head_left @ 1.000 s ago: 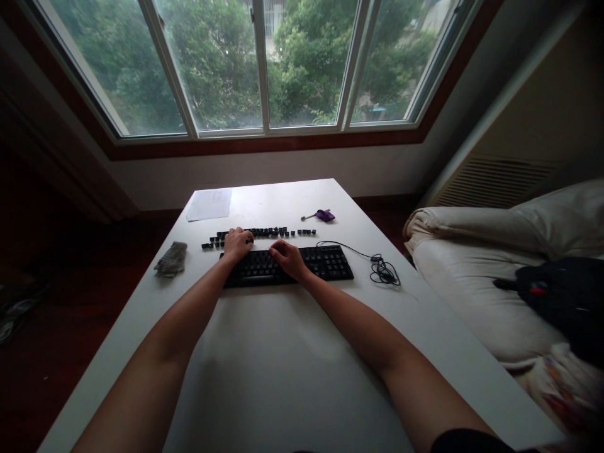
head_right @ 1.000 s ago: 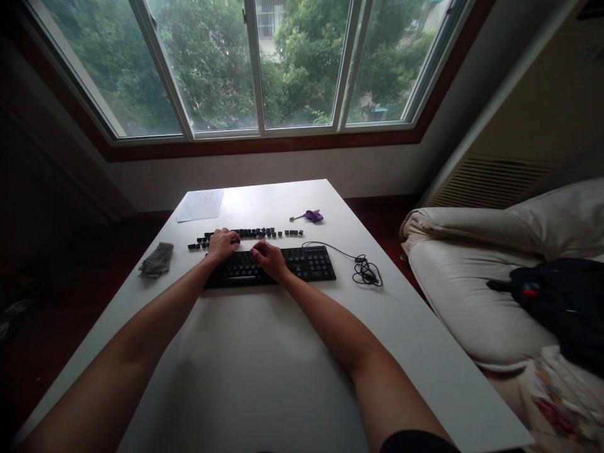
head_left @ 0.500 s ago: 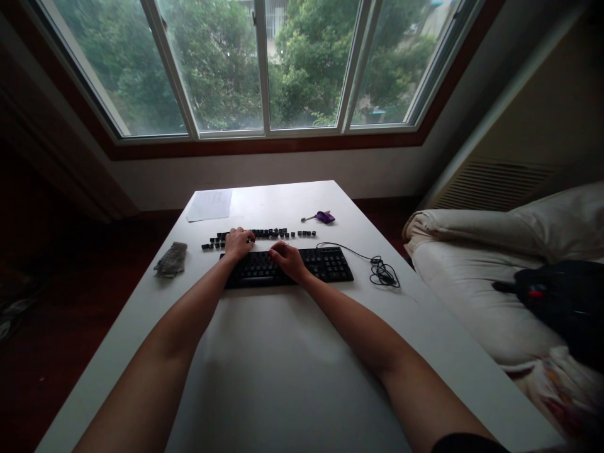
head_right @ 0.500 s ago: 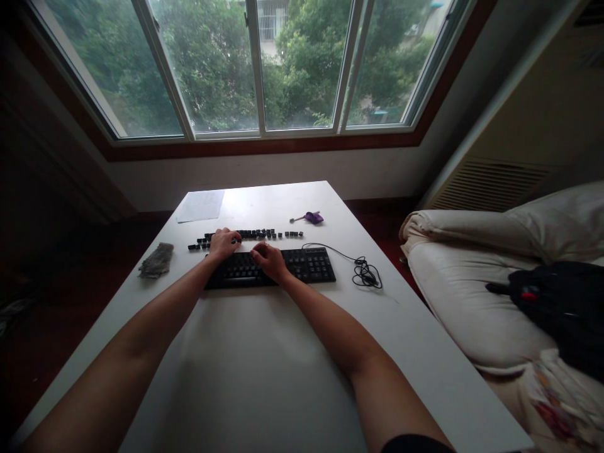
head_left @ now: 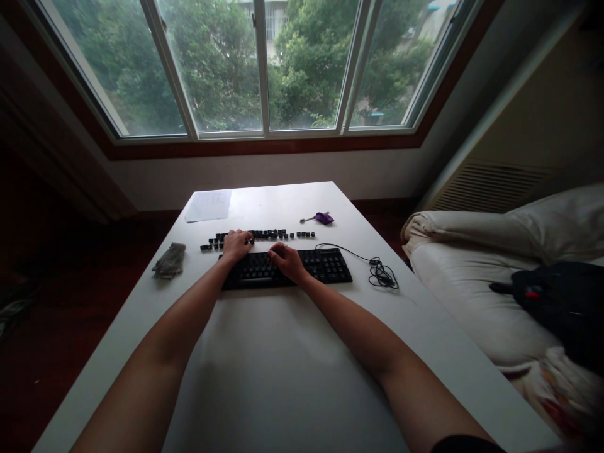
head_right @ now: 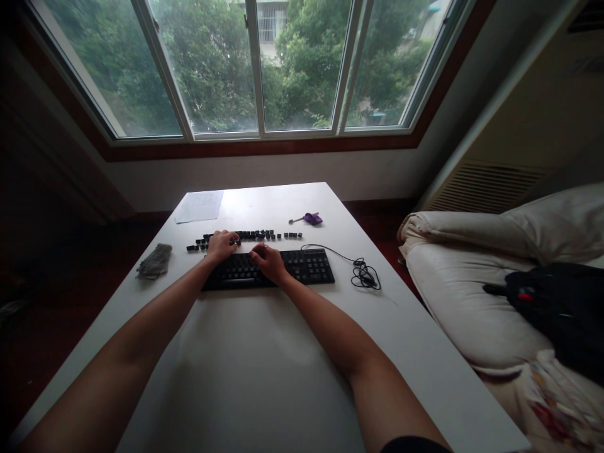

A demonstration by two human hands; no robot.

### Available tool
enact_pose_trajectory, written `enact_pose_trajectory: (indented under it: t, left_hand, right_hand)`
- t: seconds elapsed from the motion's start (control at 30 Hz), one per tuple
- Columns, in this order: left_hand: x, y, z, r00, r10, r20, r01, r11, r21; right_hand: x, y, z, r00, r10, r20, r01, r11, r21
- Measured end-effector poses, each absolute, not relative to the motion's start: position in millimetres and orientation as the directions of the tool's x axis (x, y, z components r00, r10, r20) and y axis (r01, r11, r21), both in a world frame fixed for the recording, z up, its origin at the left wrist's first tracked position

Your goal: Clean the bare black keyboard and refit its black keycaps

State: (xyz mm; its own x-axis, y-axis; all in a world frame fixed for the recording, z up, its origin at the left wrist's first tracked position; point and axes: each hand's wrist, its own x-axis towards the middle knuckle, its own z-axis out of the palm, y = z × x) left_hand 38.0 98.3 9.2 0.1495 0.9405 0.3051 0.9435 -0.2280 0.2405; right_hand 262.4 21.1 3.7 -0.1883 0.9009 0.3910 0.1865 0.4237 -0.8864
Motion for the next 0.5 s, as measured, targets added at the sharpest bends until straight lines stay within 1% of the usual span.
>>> enact_pose_trajectory:
  t: [0.5]
  left_hand:
    - [31.2, 98.1, 11.0, 0.154, 0.936, 0.316, 0.922, -0.251, 0.293]
  right_hand:
    - [262.9, 20.4, 5.8, -0.19, 0.902, 0.389, 0.186, 0.422, -0.887]
